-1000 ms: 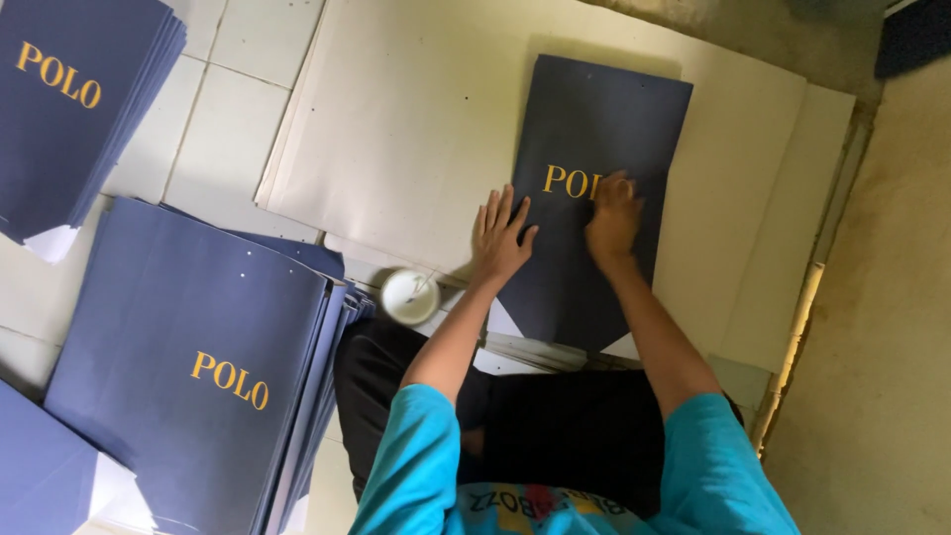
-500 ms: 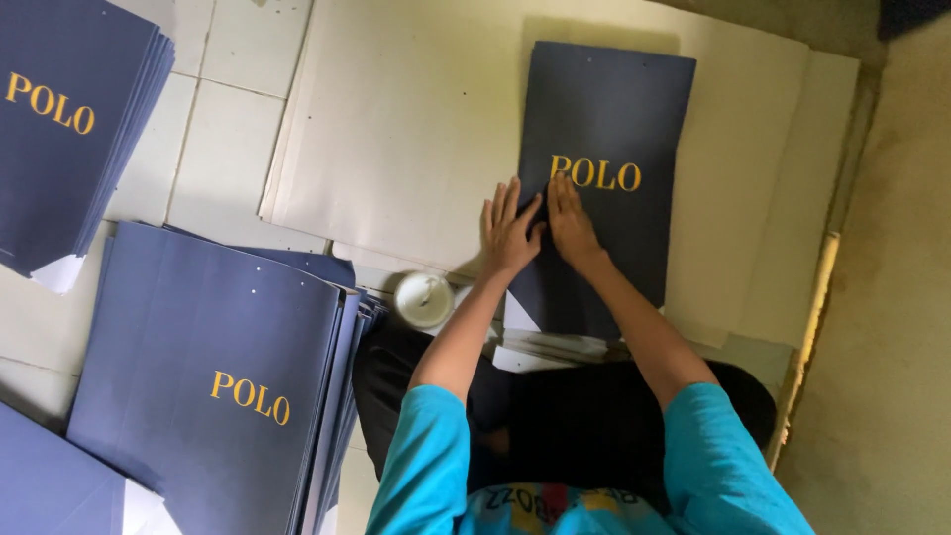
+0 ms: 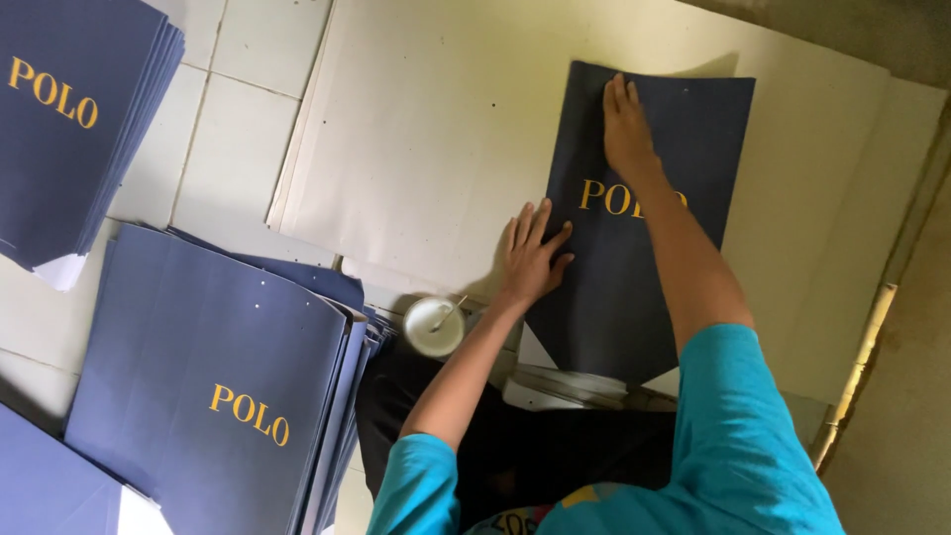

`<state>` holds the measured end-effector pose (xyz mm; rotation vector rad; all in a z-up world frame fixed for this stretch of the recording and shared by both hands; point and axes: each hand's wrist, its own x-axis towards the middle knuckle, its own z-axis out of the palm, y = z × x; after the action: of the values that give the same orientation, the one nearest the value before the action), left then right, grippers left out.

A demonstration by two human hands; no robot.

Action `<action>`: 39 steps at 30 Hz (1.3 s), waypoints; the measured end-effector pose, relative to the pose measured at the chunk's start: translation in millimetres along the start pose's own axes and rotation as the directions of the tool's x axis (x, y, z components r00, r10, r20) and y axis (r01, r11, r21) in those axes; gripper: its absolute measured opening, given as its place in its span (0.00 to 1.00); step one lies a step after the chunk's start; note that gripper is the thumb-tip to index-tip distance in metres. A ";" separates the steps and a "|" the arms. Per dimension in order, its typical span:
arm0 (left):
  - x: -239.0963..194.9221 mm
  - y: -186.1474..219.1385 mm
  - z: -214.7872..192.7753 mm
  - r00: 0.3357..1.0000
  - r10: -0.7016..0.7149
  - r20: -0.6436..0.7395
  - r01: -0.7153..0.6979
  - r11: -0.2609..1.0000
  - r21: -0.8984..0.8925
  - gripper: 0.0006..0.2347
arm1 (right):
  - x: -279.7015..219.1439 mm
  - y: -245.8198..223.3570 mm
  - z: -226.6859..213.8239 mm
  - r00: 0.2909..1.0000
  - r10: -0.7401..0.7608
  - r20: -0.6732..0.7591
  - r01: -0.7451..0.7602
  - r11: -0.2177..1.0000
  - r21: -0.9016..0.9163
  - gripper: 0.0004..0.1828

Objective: The person sits on the floor and assembles blue paper bags with gold lettering. They fold the flat bag pieces, apply glue from a small container to the edges, and press the sides together to form the bag shape. The person repeats this process for multiple bags.

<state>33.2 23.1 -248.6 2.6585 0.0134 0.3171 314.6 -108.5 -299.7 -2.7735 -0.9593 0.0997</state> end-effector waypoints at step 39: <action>56.0 40.0 81.3 0.994 -0.085 0.071 0.069 0.979 0.193 0.23 | -348.0 -105.7 12.3 0.864 -0.440 0.246 0.396 0.894 0.210 0.27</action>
<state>104.3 -45.3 -289.0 2.8492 0.1277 0.1934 -24.5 -240.2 -290.1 -2.3838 -1.5366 0.4980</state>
